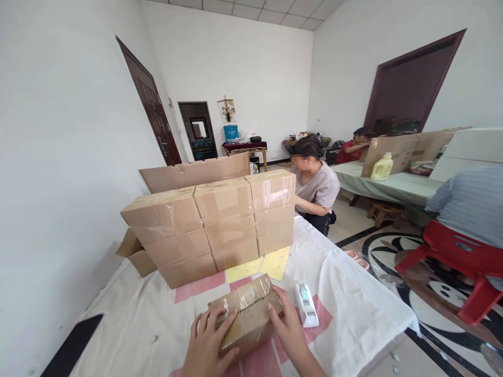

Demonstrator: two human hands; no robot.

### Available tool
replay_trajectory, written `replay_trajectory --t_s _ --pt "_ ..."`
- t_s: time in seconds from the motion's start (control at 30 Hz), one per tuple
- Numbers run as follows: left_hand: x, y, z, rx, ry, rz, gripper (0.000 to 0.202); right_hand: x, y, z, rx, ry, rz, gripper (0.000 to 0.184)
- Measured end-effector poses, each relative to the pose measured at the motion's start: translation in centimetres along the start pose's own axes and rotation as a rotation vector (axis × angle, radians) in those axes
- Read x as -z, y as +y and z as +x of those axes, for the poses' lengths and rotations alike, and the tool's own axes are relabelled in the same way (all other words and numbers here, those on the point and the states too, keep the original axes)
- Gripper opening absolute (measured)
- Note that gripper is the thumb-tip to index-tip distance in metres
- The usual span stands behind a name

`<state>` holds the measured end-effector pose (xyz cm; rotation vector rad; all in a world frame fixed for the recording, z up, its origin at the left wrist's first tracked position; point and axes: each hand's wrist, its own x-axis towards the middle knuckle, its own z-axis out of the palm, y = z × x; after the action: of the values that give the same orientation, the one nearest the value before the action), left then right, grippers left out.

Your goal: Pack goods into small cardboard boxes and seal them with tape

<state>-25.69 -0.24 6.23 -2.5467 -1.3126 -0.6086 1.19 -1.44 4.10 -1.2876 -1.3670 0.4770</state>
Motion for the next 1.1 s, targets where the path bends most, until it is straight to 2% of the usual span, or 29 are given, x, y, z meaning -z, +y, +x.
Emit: replay_trajectory --t_s 0.17,0.23,0.33,0.4,0.5,0.6,0.67,0.73,0.87,1.0,1.1 --pt "0.3 0.6 0.0 0.039 -0.004 0.006 0.080 -0.1 0.4 -0.2 0.046 0.015 0.009 0.041" --pt "0.4 0.7 -0.1 0.050 -0.013 0.019 0.079 0.8 0.5 -0.5 0.065 0.080 0.034 0.043" --pt "0.5 0.9 -0.4 0.066 -0.040 0.029 0.075 3.4 1.2 -0.7 0.049 0.242 0.018 0.041" --pt "0.8 1.3 -0.5 0.098 -0.076 0.039 0.071 5.8 2.2 -0.5 -0.008 0.288 -0.040 0.038" --pt "1.5 2.6 -0.2 0.213 -0.134 0.076 0.069 9.0 4.7 -0.3 -0.121 0.274 -0.112 0.042" --pt "1.5 4.4 0.5 0.310 -0.157 0.092 0.065 10.6 7.4 -0.5 -0.266 0.228 -0.117 0.052" --pt "0.9 5.8 0.9 0.322 -0.153 0.065 0.060 10.7 8.7 -0.9 -0.321 0.187 -0.088 0.056" --pt "-0.1 7.3 1.2 0.310 -0.129 0.037 0.059 10.3 9.3 -1.2 -0.303 0.152 -0.081 0.056" --pt "-1.3 9.9 1.6 0.321 -0.035 0.024 0.061 9.3 8.6 -1.1 -0.209 0.114 -0.144 0.046" --pt "0.2 10.7 2.3 0.321 -0.046 -0.029 0.056 9.0 6.7 -0.6 -0.201 0.121 -0.171 0.037" --pt "1.7 10.6 2.6 0.313 -0.080 -0.059 0.053 9.1 6.2 -0.8 -0.264 0.137 -0.189 0.040"
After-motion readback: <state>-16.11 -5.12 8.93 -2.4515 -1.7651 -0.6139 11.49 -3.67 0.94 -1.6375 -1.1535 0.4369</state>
